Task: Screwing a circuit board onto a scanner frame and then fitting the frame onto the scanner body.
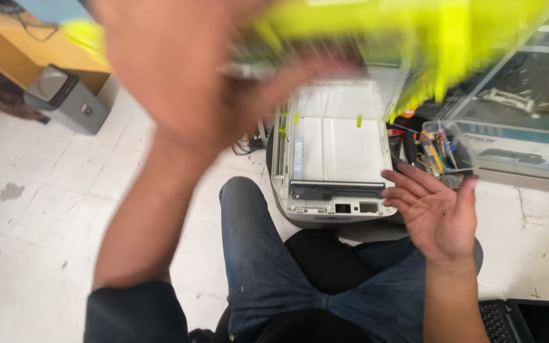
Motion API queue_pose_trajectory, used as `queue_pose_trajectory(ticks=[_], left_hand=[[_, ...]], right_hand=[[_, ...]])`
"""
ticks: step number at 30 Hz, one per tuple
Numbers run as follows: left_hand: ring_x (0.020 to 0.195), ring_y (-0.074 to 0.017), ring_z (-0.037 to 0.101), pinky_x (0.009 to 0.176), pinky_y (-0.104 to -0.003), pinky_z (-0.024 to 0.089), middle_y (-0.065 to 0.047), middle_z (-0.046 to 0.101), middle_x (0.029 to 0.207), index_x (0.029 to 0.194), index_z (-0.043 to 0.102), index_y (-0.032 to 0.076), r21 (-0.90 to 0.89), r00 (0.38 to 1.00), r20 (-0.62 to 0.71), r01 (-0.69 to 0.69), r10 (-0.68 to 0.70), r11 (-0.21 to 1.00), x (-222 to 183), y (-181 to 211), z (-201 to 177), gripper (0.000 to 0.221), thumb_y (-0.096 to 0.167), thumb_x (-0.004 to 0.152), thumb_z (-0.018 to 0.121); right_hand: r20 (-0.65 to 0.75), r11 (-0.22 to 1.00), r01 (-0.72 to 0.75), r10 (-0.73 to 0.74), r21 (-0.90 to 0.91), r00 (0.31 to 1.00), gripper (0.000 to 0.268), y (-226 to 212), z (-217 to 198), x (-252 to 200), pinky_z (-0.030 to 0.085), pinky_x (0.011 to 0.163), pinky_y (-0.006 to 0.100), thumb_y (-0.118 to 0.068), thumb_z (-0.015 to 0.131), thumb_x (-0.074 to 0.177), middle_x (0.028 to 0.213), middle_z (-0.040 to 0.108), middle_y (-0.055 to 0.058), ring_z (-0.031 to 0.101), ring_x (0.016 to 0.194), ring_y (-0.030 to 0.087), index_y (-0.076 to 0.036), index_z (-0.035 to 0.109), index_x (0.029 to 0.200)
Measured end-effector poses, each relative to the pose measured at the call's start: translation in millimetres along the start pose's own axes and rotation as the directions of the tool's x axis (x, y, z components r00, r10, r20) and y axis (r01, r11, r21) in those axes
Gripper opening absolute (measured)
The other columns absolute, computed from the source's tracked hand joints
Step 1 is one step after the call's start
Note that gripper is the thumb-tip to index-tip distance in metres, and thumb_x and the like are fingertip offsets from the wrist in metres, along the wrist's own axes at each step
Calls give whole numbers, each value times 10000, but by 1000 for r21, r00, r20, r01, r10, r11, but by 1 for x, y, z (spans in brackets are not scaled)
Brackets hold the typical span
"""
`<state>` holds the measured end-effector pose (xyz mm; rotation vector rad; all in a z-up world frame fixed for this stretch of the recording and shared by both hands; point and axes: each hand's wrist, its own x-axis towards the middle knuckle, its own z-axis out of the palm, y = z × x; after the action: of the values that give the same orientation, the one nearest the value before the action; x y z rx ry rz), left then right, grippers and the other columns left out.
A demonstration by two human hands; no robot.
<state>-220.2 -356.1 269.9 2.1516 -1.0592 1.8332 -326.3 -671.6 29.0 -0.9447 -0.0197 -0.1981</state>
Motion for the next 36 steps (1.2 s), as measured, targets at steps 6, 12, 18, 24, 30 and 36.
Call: queue_pose_trajectory(ticks=[6, 12, 18, 24, 30, 36], left_hand=[[647, -96, 507, 777, -278, 354, 54, 625, 705, 876, 704, 221, -379, 844, -483, -440, 231, 814, -46, 79, 23, 181, 245, 1043, 638], [683, -42, 630, 714, -233, 350, 82, 724, 813, 961, 746, 180, -483, 904, -386, -369, 186, 794, -102, 105, 31, 108, 239, 1026, 683], [903, -213, 681, 867, -378, 464, 0, 719, 946, 999, 704, 137, -724, 989, 111, 151, -102, 673, -170, 89, 29, 503, 592, 806, 801], [1164, -428, 612, 975, -538, 496, -266, 639, 1192, 1246, 614, -53, -425, 305, 601, 905, -739, 27, -241, 41, 79, 387, 271, 1036, 644], [1390, -504, 467, 1097, -595, 436, -378, 454, 1499, 1517, 408, -97, -188, 2, 951, 799, -310, -571, -250, 28, 116, 828, 566, 1030, 498], [1326, -451, 573, 978, -498, 557, -321, 530, 1473, 1528, 446, -21, -262, 58, 922, 822, -383, -505, -235, 36, 119, 656, 257, 999, 718]], right_hand=[[213, 856, -217, 128, 470, 969, 802, -27, 26, -14, 492, 1023, 458, -542, 518, 1022, 1428, 589, 306, 639, 1227, 411, 95, 455, 1506], [-250, 935, -277, 329, 221, 911, 636, -9, 25, -15, 466, 979, 344, -203, 505, 886, 1452, 620, 162, 628, 1229, 320, -63, 511, 1506], [-355, 997, -42, 62, 64, 933, 702, 15, 17, 7, 519, 924, 475, -49, 471, 858, 1489, 562, 208, 610, 1206, 477, -135, 431, 1554], [-243, 988, 63, -96, -139, 965, 767, 25, 3, 41, 579, 865, 618, -30, 480, 823, 1510, 536, 218, 621, 1192, 517, -145, 385, 1576], [-80, 993, 5, -15, -119, 997, 770, 56, -46, 91, 655, 741, 497, -94, 484, 820, 1528, 545, 204, 685, 1124, 467, -178, 413, 1583], [-42, 994, -94, 91, -57, 995, 747, 83, -83, 130, 693, 677, 432, -119, 503, 805, 1525, 563, 217, 732, 1086, 429, -154, 459, 1550]])
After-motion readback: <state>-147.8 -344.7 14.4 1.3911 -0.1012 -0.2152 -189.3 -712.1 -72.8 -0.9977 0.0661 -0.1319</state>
